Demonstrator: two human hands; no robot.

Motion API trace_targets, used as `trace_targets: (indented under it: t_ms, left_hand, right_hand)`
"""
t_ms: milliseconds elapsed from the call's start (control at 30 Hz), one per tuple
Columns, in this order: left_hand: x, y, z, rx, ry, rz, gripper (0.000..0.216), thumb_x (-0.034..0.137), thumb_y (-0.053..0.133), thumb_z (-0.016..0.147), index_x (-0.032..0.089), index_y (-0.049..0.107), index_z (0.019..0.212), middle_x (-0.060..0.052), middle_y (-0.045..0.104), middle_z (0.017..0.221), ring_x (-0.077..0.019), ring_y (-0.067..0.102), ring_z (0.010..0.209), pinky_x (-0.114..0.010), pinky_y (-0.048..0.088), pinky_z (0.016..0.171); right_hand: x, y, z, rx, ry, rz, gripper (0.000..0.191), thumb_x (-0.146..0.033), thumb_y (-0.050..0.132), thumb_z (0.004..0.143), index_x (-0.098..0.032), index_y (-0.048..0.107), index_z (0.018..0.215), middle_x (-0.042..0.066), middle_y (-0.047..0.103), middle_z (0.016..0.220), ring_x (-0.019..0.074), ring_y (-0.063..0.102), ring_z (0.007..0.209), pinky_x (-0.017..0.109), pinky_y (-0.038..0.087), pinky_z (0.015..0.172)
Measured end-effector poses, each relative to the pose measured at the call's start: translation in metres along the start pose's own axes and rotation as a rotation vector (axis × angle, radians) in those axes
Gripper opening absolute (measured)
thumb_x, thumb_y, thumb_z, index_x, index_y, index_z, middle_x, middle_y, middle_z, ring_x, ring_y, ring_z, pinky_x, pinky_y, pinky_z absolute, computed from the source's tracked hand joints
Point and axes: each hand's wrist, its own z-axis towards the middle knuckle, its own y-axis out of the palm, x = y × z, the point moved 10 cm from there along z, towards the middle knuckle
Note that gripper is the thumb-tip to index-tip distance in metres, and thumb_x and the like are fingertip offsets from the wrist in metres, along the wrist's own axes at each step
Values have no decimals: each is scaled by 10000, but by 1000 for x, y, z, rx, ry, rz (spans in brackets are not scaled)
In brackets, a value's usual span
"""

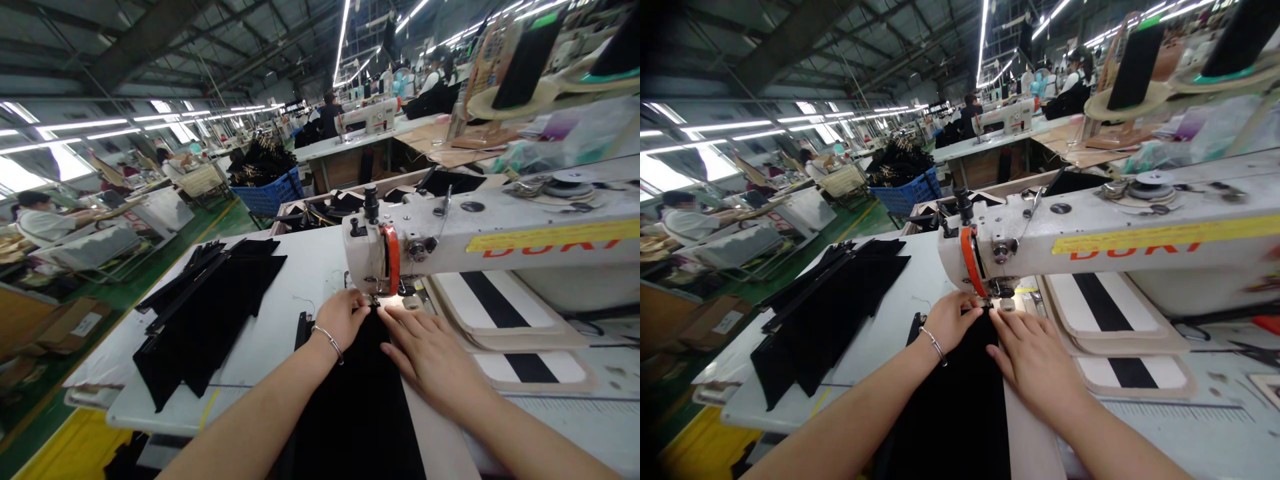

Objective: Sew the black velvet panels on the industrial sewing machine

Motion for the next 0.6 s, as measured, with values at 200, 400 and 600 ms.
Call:
trace_targets:
  t_ms: [200, 400, 600]
  left_hand:
    - [-3, 1, 3, 6, -8, 13, 79, 271, 588, 849, 205, 630, 858, -18, 656, 849, -177, 609, 782, -271, 452, 684]
    - [-3, 1, 3, 8, -1, 43, 73, 269, 583, 856, 207, 622, 862, -16, 646, 864, -177, 605, 794, -281, 465, 708]
    - [20, -6, -10, 47, 161, 90, 76, 174, 550, 879, 186, 621, 901, -46, 638, 990, -206, 588, 966, -355, 474, 870]
  right_hand:
    - [1, 4, 2, -23, 17, -21, 541, -448, 393, 950, -223, 332, 1438, 101, 509, 1320, 273, 469, 1144, 446, 365, 920]
    - [3, 4, 0, -24, 9, -5, 530, -478, 414, 938, -237, 380, 1408, 78, 489, 1350, 272, 450, 1178, 452, 362, 933]
    - [1, 1, -3, -18, -9, 9, 499, -464, 418, 941, -249, 403, 1391, 60, 468, 1373, 263, 429, 1207, 448, 357, 951]
